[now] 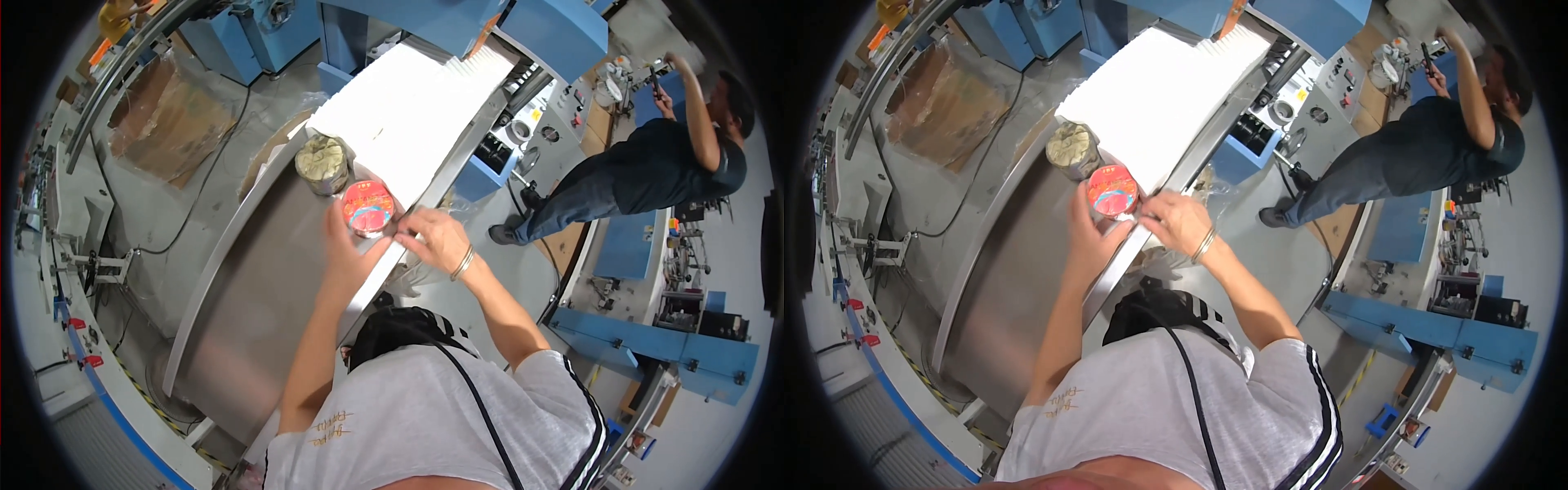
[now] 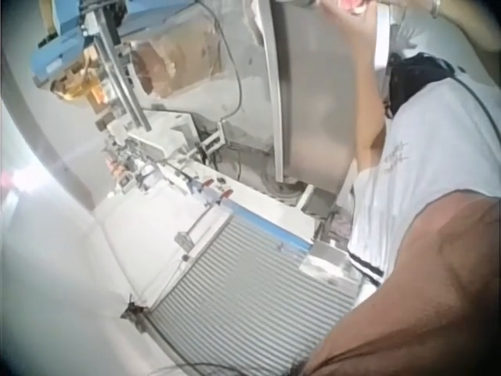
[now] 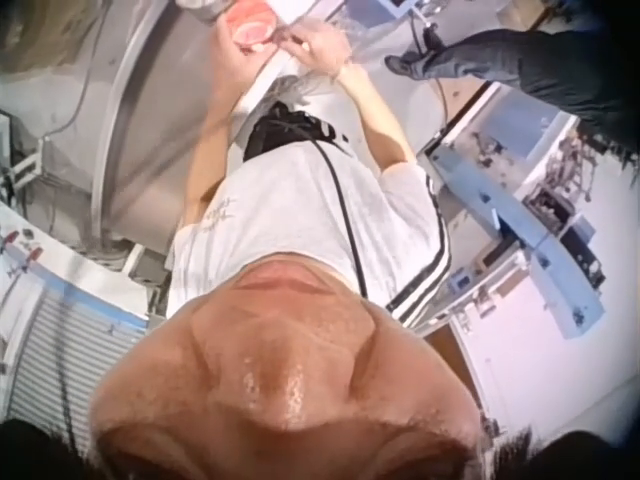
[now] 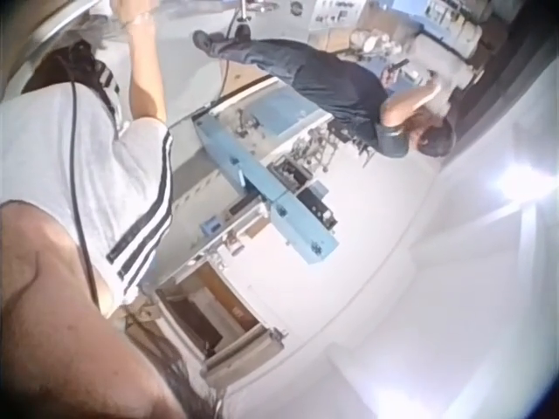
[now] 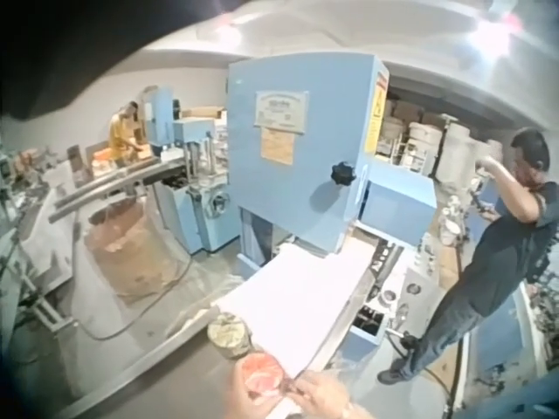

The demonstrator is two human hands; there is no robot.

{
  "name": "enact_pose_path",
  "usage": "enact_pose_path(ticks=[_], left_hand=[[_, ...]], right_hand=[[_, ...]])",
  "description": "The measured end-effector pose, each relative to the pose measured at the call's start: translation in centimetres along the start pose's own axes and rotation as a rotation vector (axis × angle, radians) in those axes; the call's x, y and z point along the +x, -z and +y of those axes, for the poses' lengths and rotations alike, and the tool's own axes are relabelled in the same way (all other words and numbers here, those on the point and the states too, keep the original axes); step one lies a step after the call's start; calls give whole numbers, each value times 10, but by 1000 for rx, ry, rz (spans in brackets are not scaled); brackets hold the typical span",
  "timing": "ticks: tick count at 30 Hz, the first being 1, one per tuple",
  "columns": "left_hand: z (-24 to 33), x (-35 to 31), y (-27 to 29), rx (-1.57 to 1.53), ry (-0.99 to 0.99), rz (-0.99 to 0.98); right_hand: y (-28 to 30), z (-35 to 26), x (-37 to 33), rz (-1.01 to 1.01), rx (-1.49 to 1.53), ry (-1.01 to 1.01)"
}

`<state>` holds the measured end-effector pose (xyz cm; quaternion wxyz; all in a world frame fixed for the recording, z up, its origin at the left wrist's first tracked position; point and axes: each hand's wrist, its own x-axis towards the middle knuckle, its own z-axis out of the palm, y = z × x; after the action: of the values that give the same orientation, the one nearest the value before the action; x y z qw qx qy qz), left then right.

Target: Organizing and inspecting stacks of paper napkins on an industrial production line.

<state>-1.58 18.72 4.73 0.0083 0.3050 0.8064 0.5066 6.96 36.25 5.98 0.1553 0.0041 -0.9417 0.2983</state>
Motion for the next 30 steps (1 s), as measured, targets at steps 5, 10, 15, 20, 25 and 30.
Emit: enact_pose_path(ticks=[5,10,15,20,25,30], left_hand=[[-2,-35,56,101,302,-3],[-39,-69,92,137,406,119],[-62,-92,115,170,417,186],[-53,-88,108,282,317,181],[-55,-83,103,159,306,169],[-49,-91,103,90,302,251]], right_hand=[[-33,-42,-8,-46,165,139],[-78,-73,-7,-107,178,160],[-101,-91,2,-90,263,108],[-112,-91,-4,-61,224,82],[-114,-89,-4,-62,67,127],[-114,-91,-2,1,64,156]])
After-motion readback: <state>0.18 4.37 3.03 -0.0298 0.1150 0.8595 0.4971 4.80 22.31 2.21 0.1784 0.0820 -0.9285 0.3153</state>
